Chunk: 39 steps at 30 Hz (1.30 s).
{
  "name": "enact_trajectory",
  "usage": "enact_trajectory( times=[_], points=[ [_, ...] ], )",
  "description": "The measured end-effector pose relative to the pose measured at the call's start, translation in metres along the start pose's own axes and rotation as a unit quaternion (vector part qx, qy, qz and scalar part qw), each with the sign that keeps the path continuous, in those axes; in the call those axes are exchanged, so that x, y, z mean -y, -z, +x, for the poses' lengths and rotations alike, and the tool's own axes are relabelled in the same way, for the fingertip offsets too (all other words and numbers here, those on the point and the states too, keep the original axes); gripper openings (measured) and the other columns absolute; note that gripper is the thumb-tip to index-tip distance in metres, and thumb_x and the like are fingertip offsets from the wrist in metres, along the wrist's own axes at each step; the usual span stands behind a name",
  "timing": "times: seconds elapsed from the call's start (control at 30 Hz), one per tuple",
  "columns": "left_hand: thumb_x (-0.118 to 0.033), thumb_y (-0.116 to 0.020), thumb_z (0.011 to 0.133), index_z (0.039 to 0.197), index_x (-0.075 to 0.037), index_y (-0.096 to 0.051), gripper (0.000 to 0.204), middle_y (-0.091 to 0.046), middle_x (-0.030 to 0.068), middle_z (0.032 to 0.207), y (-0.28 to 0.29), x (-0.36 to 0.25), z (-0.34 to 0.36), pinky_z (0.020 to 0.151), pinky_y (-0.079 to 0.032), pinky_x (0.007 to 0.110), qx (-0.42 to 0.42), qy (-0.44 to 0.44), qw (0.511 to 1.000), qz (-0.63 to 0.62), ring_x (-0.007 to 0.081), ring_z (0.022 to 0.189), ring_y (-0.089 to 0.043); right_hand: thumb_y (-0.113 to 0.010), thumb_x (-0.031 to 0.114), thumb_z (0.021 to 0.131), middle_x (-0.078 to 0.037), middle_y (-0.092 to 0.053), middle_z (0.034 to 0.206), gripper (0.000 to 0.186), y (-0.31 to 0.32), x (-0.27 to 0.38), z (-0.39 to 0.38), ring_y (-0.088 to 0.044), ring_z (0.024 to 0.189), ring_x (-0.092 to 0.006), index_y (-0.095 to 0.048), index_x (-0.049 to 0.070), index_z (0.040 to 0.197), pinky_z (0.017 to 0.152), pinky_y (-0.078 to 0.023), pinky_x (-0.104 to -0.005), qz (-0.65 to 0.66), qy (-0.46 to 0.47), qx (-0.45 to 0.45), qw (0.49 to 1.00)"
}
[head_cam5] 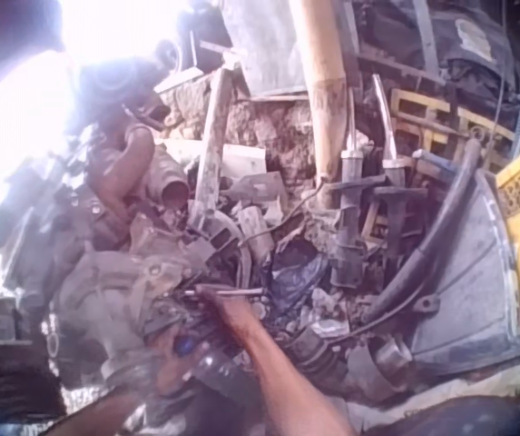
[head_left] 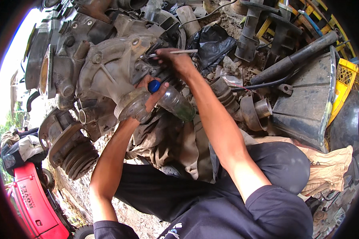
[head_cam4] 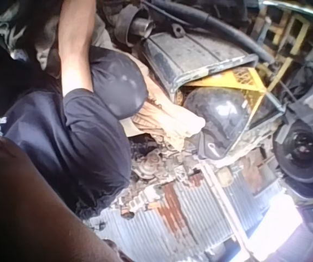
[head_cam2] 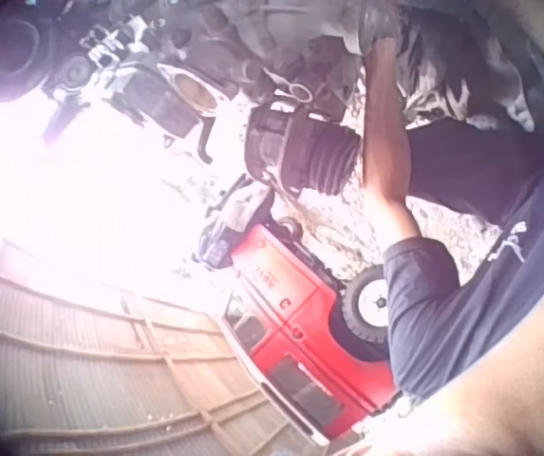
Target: The person cleans and lubricates components of a car engine by hand, using a cloth to wipe surfaces and a plastic bottle to pour liquid onto specific parts.
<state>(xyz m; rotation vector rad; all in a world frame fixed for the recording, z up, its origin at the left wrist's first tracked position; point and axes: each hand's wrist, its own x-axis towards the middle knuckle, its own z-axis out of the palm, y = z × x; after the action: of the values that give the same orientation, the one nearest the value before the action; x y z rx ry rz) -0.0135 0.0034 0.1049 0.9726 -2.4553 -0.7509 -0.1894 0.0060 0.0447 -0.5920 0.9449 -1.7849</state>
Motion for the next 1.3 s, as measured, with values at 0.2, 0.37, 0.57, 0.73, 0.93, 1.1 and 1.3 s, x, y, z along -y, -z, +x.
enact_trajectory(
  times=[0.2, 0.37, 0.57, 0.73, 0.93, 1.1, 1.3],
  points=[
    [-0.034, -0.073, 0.083, 0.091, -0.005, -0.059, 0.033, -0.058, 0.0039, 0.075, 0.004, -0.005, -0.003, 0.063, -0.045, 0.031, 0.011, 0.002, 0.999, 0.034, 0.0125, 0.068, -0.053, -0.071, 0.019, 0.083, -0.007, -0.072, 0.089, 0.022, 0.008, 0.017, 0.004, -0.063, 0.081, -0.0113, -0.073, 0.000, 0.093, 0.075, -0.048, -0.0239, -0.256, 0.036, -0.056, 0.964],
    [-0.035, -0.073, 0.082, 0.090, -0.005, -0.059, 0.034, -0.058, 0.0038, 0.075, 0.001, -0.011, 0.003, 0.062, -0.045, 0.031, 0.020, 0.000, 1.000, 0.011, 0.0129, 0.068, -0.053, -0.073, 0.018, 0.082, -0.006, -0.071, 0.088, 0.022, 0.029, 0.015, 0.004, -0.062, 0.082, -0.0116, -0.073, 0.001, 0.095, 0.077, -0.048, -0.0242, -0.265, 0.028, -0.021, 0.964],
    [-0.031, -0.074, 0.081, 0.087, -0.006, -0.058, 0.031, -0.064, 0.0041, 0.080, 0.002, -0.007, 0.000, 0.063, -0.045, 0.030, 0.009, -0.003, 1.000, 0.019, 0.0120, 0.068, -0.054, -0.073, 0.017, 0.081, -0.006, -0.071, 0.091, 0.024, 0.033, 0.022, -0.001, -0.064, 0.082, -0.0121, -0.071, -0.002, 0.097, 0.078, -0.049, -0.0254, -0.224, -0.045, -0.038, 0.973],
    [-0.028, -0.075, 0.081, 0.086, -0.006, -0.058, 0.028, -0.065, 0.0034, 0.080, -0.001, 0.000, 0.002, 0.063, -0.046, 0.030, -0.003, -0.008, 1.000, 0.003, 0.0123, 0.068, -0.055, -0.074, 0.017, 0.081, -0.007, -0.071, 0.089, 0.023, 0.031, 0.022, 0.000, -0.064, 0.079, -0.0117, -0.072, 0.000, 0.096, 0.073, -0.049, -0.0246, -0.210, -0.007, 0.028, 0.977],
    [-0.028, -0.075, 0.080, 0.086, -0.007, -0.059, 0.027, -0.066, 0.0029, 0.079, 0.001, 0.001, 0.001, 0.063, -0.046, 0.029, -0.013, -0.047, 0.995, 0.085, 0.0126, 0.067, -0.057, -0.074, 0.017, 0.082, -0.009, -0.071, 0.089, 0.025, 0.039, 0.011, -0.007, -0.063, 0.083, -0.0122, -0.071, -0.002, 0.097, 0.078, -0.049, -0.0253, -0.046, -0.091, 0.083, 0.991],
    [-0.029, -0.076, 0.079, 0.086, -0.008, -0.059, 0.029, -0.066, 0.0029, 0.077, -0.001, 0.005, 0.003, 0.063, -0.046, 0.029, -0.025, -0.047, 0.996, 0.066, 0.0129, 0.066, -0.058, -0.075, 0.019, 0.078, -0.006, -0.072, 0.084, 0.020, 0.034, 0.014, -0.003, -0.064, 0.077, -0.0119, -0.074, 0.002, 0.089, 0.073, -0.050, -0.0264, -0.204, 0.005, 0.006, 0.979],
    [-0.030, -0.077, 0.078, 0.084, -0.008, -0.059, 0.028, -0.066, 0.0026, 0.076, -0.004, 0.001, 0.004, 0.062, -0.046, 0.029, -0.029, -0.032, 0.998, 0.043, 0.0125, 0.065, -0.058, -0.074, 0.022, 0.079, -0.008, -0.072, 0.091, 0.025, 0.047, 0.007, -0.004, -0.063, 0.088, -0.0126, -0.074, 0.003, 0.096, 0.080, -0.048, -0.0261, -0.253, 0.000, -0.049, 0.966]
  ],
)
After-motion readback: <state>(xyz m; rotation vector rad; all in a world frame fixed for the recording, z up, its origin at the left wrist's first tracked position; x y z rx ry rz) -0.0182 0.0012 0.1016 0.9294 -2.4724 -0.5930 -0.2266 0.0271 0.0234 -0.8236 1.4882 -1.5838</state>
